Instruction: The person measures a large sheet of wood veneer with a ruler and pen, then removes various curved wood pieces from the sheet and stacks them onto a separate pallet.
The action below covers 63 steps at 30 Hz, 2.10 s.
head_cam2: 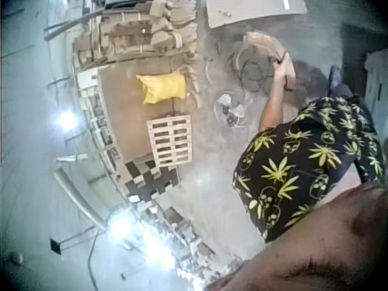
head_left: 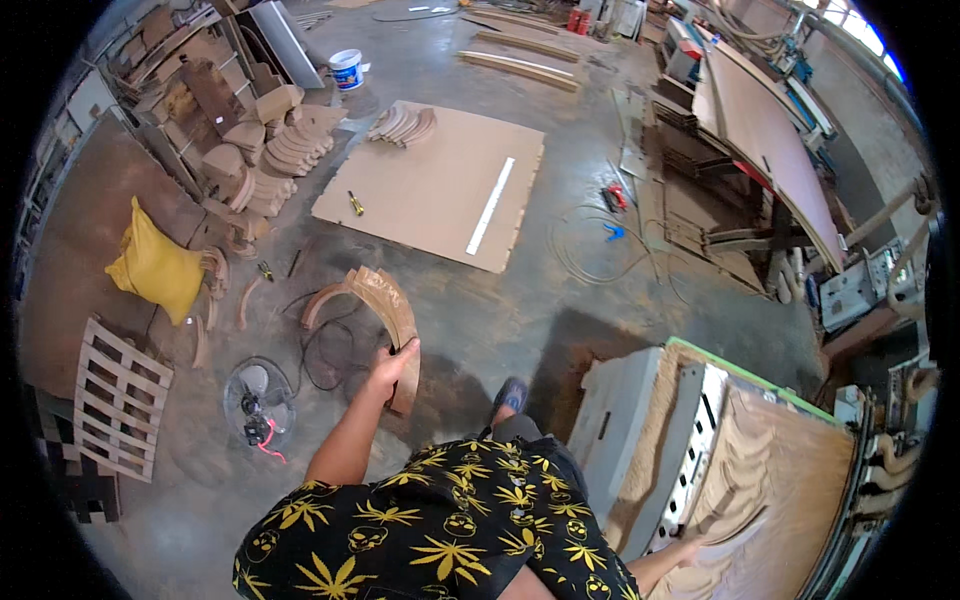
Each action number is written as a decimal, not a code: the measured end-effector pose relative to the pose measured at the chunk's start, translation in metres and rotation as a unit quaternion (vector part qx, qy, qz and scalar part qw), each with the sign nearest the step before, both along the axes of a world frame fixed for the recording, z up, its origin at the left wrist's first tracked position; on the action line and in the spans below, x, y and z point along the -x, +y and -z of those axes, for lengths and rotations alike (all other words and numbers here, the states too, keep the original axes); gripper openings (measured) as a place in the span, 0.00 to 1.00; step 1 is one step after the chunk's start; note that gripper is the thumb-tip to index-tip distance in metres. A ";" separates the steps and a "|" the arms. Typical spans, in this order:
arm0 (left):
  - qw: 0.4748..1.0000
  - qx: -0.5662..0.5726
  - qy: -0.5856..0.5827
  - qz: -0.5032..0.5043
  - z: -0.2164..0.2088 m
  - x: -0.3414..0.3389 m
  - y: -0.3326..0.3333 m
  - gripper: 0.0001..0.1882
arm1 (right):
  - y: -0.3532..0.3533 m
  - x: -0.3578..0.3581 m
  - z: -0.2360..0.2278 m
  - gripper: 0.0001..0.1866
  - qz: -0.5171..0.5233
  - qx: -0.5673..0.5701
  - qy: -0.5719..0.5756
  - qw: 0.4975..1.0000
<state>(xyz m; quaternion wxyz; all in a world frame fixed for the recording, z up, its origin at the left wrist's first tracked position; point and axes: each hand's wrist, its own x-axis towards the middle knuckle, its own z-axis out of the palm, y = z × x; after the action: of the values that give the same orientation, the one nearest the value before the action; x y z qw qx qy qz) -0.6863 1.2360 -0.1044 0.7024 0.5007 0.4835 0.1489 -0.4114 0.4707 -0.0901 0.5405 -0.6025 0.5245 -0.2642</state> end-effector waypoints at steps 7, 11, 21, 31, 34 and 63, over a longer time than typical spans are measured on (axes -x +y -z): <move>0.993 0.053 0.077 -0.067 -0.002 -0.029 0.115 0.41 | 0.106 -0.167 0.005 0.19 -0.044 0.036 -0.184 0.981; 0.982 0.052 0.094 -0.157 -0.023 -0.057 0.173 0.41 | 0.306 -0.269 -0.037 0.30 -0.237 0.102 -0.057 0.964; 0.958 0.061 0.032 -0.278 -0.049 -0.125 0.337 0.31 | 0.841 -0.454 0.095 0.05 -0.556 -0.208 0.113 0.796; 0.930 0.122 0.254 -0.236 0.050 -0.197 0.536 0.28 | 1.219 -0.424 0.262 0.19 -0.668 -0.056 0.263 0.693; 0.935 0.180 0.197 -0.234 0.123 -0.187 0.591 0.25 | 1.313 -0.445 0.294 0.27 -0.682 -0.007 0.292 0.670; 0.927 0.189 0.322 -0.026 0.156 -0.314 0.801 0.24 | 1.586 -0.389 0.495 0.55 -0.690 0.037 0.309 0.654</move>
<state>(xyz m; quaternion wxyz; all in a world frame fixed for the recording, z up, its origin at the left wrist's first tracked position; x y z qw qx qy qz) -0.3723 2.0371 -0.2605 0.5866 0.3669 0.7156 -0.0961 -0.0229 2.0562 -0.5851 0.3512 -0.8574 0.0847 0.3667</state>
